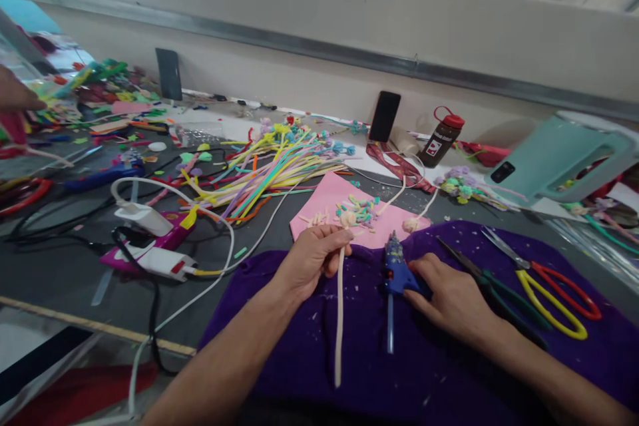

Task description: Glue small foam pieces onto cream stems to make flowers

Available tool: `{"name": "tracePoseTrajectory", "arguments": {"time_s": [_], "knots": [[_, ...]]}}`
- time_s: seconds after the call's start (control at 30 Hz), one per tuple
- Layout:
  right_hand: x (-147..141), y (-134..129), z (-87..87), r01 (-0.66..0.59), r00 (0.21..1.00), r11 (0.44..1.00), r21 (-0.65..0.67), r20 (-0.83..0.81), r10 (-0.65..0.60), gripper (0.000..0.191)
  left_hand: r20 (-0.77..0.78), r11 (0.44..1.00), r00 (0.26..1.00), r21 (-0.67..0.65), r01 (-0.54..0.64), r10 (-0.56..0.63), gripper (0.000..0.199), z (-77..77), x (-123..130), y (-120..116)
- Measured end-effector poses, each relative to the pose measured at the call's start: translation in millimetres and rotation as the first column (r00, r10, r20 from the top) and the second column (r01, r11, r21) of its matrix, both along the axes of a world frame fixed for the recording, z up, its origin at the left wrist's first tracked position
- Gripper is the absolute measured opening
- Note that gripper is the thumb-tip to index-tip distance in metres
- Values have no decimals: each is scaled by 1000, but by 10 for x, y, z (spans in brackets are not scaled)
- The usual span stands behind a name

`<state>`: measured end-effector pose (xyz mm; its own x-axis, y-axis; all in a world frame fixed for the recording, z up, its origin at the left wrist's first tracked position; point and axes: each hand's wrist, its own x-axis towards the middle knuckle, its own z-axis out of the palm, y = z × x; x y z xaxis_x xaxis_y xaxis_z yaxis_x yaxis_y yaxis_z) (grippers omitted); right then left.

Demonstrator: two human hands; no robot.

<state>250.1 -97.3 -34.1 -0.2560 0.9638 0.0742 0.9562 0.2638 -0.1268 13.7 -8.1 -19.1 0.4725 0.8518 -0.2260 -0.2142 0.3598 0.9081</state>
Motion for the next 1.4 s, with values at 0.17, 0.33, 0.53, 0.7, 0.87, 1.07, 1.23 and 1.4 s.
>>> {"name": "tracePoseTrajectory", "arguments": {"time_s": [0.17, 0.33, 0.53, 0.7, 0.87, 1.07, 1.23, 1.4], "knots": [[-27, 70, 188, -141, 987, 977, 158, -52, 151, 26, -34, 989, 989, -31, 145, -146, 28, -14, 10, -32], [-261, 232, 365, -293, 862, 900, 324, -317, 395, 16, -85, 974, 971, -70, 217, -223, 27, -23, 28, -51], [-446, 389, 246, -333, 835, 831, 445, -271, 480, 10, -45, 969, 970, -79, 233, -237, 25, -35, 22, -48], [-444, 415, 228, -350, 848, 797, 493, -194, 493, 13, -31, 968, 970, -81, 239, -242, 25, -49, 20, -44], [-391, 462, 366, -363, 869, 842, 400, -182, 461, 5, -134, 973, 964, -56, 223, -229, 25, -24, 22, -40], [-179, 649, 589, -362, 836, 911, 197, -363, 411, 8, -430, 976, 892, 91, 196, -139, 26, -30, 32, -53], [-176, 778, 516, -434, 763, 887, 156, -460, 454, 7, -526, 951, 842, 185, 247, -116, 24, -67, 47, -51], [-269, 786, 456, -512, 722, 842, 167, -448, 528, 8, -530, 938, 834, 188, 291, -152, 26, -63, 52, -50]]}}
